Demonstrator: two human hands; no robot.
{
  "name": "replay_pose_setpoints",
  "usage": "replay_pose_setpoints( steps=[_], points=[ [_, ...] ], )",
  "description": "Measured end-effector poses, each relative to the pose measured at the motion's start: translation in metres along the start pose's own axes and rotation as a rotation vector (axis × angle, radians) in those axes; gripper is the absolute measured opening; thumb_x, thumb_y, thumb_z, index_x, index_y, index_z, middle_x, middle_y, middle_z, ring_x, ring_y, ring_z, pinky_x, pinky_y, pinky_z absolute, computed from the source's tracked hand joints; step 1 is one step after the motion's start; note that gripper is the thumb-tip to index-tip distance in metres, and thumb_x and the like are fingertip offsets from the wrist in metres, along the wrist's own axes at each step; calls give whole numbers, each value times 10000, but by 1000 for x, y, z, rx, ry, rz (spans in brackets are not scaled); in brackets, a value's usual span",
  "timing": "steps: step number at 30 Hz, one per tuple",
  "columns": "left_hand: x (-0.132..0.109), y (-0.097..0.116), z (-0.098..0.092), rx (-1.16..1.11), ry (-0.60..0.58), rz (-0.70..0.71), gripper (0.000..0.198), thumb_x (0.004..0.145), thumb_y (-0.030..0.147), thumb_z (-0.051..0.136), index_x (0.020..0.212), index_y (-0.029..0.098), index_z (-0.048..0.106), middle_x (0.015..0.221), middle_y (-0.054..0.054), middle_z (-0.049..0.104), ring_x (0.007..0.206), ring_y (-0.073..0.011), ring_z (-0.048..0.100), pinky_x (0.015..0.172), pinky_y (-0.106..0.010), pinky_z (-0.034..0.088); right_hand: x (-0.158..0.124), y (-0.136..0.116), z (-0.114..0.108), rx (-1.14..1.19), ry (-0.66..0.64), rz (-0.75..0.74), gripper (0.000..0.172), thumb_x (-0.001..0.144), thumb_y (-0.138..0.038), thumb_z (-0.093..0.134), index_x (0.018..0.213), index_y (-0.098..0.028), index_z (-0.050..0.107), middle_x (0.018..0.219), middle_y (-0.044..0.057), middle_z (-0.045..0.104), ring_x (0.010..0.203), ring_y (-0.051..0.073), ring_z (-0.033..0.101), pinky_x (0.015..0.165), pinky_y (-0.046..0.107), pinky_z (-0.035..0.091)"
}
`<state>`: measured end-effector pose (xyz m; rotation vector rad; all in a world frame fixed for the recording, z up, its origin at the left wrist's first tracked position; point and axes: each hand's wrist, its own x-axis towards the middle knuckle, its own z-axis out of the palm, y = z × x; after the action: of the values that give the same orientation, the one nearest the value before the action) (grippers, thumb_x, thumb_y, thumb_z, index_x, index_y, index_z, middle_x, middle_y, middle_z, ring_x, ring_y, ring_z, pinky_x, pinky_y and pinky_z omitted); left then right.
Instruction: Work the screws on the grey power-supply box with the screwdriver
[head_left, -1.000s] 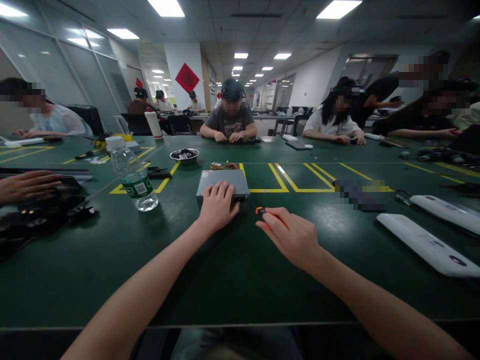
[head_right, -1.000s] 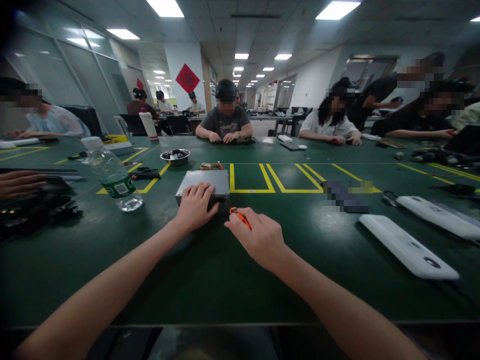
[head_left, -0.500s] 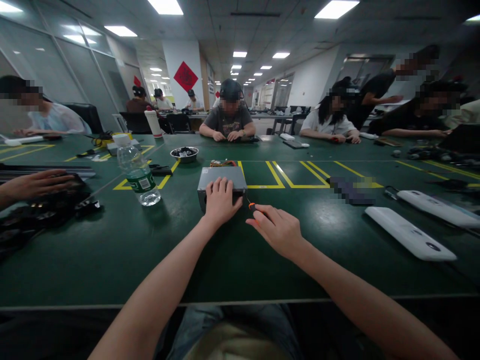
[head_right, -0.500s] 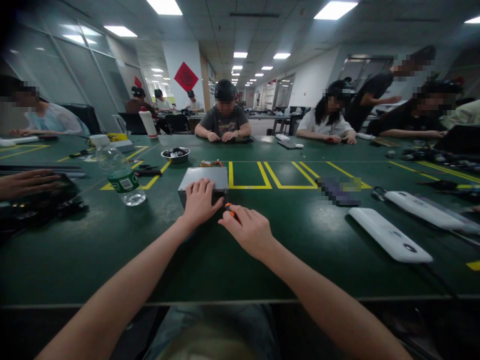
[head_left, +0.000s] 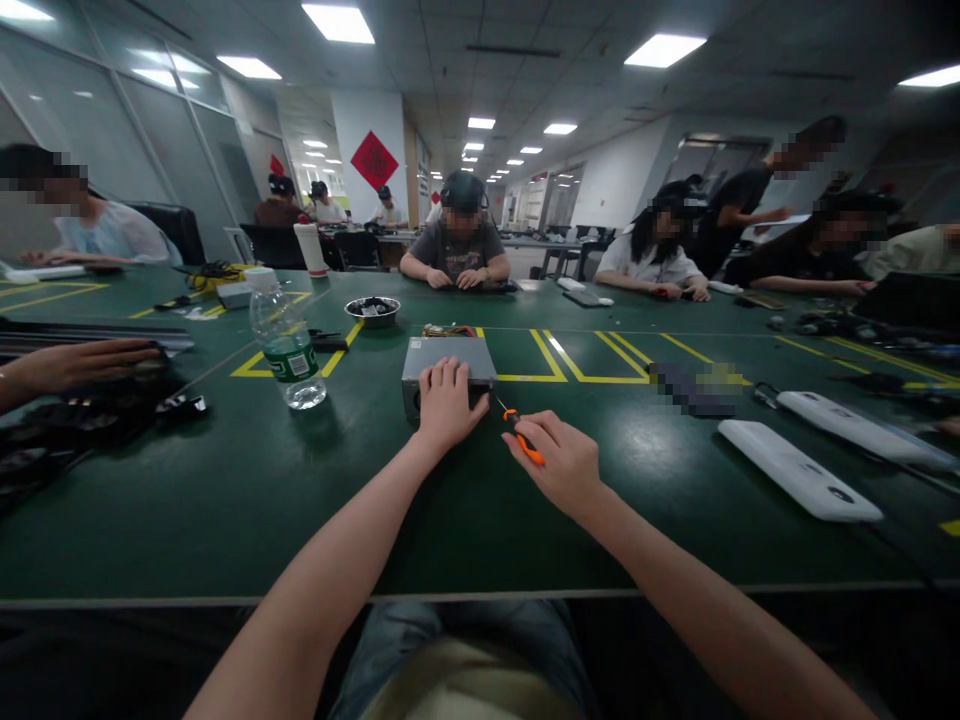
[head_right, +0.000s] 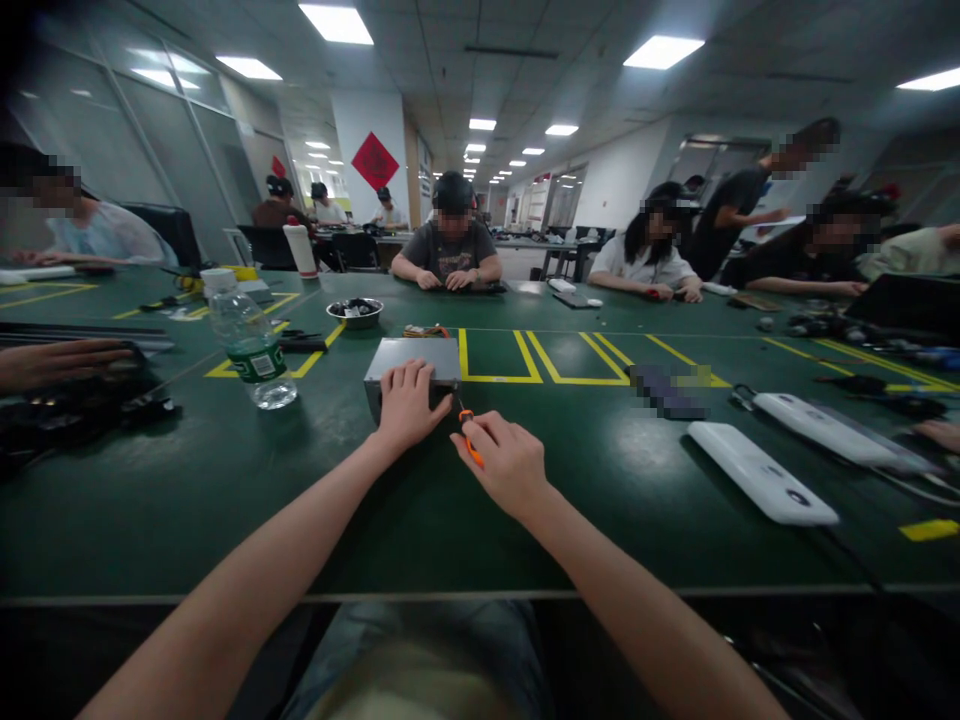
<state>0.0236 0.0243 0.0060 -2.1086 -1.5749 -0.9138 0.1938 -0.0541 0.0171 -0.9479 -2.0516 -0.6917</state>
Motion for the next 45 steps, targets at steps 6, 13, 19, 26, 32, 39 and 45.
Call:
replay_pose_setpoints(
  steps=[6,13,19,26,32,39,45],
  points=[
    [0,3,2,-10,11,-21,482,800,443,449,1162,126,471,1279,-169,450,1206,-308,362,993,-456,235,-2,-4,3,208,-108,-9,128,852,-263,501,843,-165,582,1013,86,578,696,95,575,628,214,457],
    [1,4,2,-13,12,-30,473,796,434,457,1162,135,469,1266,-161,463,1205,-310,358,990,-466,236,-3,-4,-1,198,-65,3,259,826,-186,473,1078,-134,501,1000,105,594,806,141,599,604,211,469],
    [2,4,5,2,21,-40,465,800,439,455,1145,128,478,1263,-161,460,1186,-306,374,991,-459,240,1,6,-8,-44,-23,26,133,853,-253,512,925,-170,587,849,42,633,620,96,555,557,204,392],
    [3,5,4,-17,20,-49,441,806,426,444,1149,151,471,1252,-155,470,1176,-313,379,977,-484,241,1,-4,-6,47,-57,46,176,798,-169,480,958,-154,555,1055,126,552,897,192,561,717,291,473],
    [3,6,4,-14,12,-63,434,807,425,445,1139,147,471,1256,-157,463,1177,-319,373,975,-484,242,-2,1,-2,-11,4,-35,240,844,-182,505,1081,-155,481,967,86,622,836,152,599,644,224,456],
    [4,6,5,15,28,-56,434,811,432,445,1131,140,475,1243,-152,469,1166,-305,387,982,-465,250,2,1,-6,6,-38,48,204,837,-197,500,1033,-140,504,959,97,603,837,170,588,667,252,460],
    [4,6,4,22,28,-58,423,810,431,451,1113,138,484,1224,-148,480,1155,-306,391,981,-464,250,-1,-1,-3,-28,-33,-50,254,832,-161,504,1086,-146,489,934,75,625,791,149,596,634,228,444]
  ],
)
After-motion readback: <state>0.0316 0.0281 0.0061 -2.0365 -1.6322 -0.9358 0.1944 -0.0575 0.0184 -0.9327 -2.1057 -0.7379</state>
